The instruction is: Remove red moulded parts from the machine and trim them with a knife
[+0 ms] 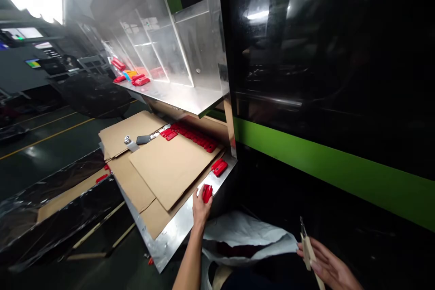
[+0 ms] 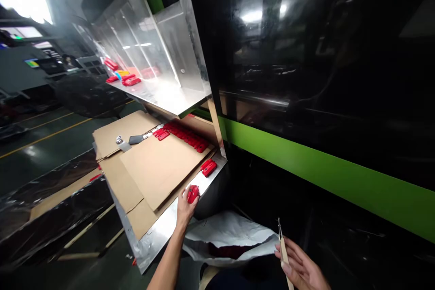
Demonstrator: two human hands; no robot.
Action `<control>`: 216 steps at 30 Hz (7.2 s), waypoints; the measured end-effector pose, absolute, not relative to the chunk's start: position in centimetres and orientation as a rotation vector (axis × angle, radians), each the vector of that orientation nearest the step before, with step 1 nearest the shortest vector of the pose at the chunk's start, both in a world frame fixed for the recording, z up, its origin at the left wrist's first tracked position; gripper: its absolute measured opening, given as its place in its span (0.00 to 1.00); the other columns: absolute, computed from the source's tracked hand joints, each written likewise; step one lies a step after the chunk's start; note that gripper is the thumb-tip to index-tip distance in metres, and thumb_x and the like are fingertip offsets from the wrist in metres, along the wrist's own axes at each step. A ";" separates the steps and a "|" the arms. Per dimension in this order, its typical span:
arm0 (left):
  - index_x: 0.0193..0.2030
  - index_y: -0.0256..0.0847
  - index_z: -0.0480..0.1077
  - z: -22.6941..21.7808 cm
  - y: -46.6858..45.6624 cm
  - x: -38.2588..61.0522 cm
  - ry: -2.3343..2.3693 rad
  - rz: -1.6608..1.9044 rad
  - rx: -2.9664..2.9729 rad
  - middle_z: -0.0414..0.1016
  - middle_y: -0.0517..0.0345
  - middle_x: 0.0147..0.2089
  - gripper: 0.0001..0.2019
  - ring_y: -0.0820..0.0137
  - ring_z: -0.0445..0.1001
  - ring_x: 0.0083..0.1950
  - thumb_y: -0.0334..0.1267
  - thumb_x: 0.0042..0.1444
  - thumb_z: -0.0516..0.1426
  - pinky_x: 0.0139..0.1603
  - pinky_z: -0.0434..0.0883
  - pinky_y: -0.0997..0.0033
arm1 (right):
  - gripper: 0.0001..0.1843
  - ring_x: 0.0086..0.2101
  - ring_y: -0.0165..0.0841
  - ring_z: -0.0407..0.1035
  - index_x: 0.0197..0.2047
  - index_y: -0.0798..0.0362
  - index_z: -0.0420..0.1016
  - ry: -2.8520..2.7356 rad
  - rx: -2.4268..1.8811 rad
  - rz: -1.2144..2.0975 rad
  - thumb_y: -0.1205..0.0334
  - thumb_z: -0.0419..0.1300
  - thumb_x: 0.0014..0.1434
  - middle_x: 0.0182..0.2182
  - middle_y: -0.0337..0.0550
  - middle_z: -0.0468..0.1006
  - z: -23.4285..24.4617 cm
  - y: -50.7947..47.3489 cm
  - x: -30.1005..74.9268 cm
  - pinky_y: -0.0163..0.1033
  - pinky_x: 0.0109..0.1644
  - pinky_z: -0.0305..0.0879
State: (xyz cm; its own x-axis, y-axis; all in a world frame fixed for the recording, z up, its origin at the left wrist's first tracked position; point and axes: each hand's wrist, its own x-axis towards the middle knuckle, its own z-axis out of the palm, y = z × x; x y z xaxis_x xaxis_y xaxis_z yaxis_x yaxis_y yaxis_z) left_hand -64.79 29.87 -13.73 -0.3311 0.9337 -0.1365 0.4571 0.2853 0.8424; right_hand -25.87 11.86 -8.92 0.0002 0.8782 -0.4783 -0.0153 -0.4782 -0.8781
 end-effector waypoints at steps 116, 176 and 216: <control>0.63 0.48 0.68 6.2 16.9 -45.6 0.525 1.106 0.211 0.75 0.50 0.57 0.24 0.50 0.79 0.47 0.55 0.67 0.48 0.50 0.78 0.46 | 0.23 0.50 0.41 0.68 0.57 0.57 0.71 -1.905 -1.115 0.172 0.58 0.65 0.60 0.48 0.51 0.75 4.4 17.1 -27.7 0.47 0.54 0.67; 0.73 0.60 0.46 2.3 14.8 -45.9 0.392 1.217 0.487 0.53 0.49 0.74 0.50 0.49 0.51 0.74 0.40 0.50 0.70 0.73 0.53 0.44 | 0.18 0.45 0.37 0.69 0.52 0.52 0.76 -2.031 -1.472 0.262 0.51 0.60 0.64 0.46 0.43 0.78 7.0 17.4 -30.0 0.47 0.49 0.65; 0.55 0.38 0.76 2.2 15.3 -45.3 0.323 0.988 0.294 0.78 0.42 0.52 0.34 0.50 0.79 0.47 0.65 0.61 0.50 0.51 0.75 0.51 | 0.06 0.33 0.28 0.70 0.42 0.49 0.69 -1.747 -1.345 0.753 0.64 0.60 0.60 0.36 0.36 0.75 6.7 19.6 -28.3 0.34 0.39 0.68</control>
State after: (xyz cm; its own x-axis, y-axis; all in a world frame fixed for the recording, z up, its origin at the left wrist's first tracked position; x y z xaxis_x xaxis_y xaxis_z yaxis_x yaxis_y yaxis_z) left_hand -45.28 15.31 2.16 0.5107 0.8496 -0.1319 -0.7635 0.5187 0.3847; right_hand -28.34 19.55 6.66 -0.1257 0.9653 0.2291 0.4961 0.2611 -0.8281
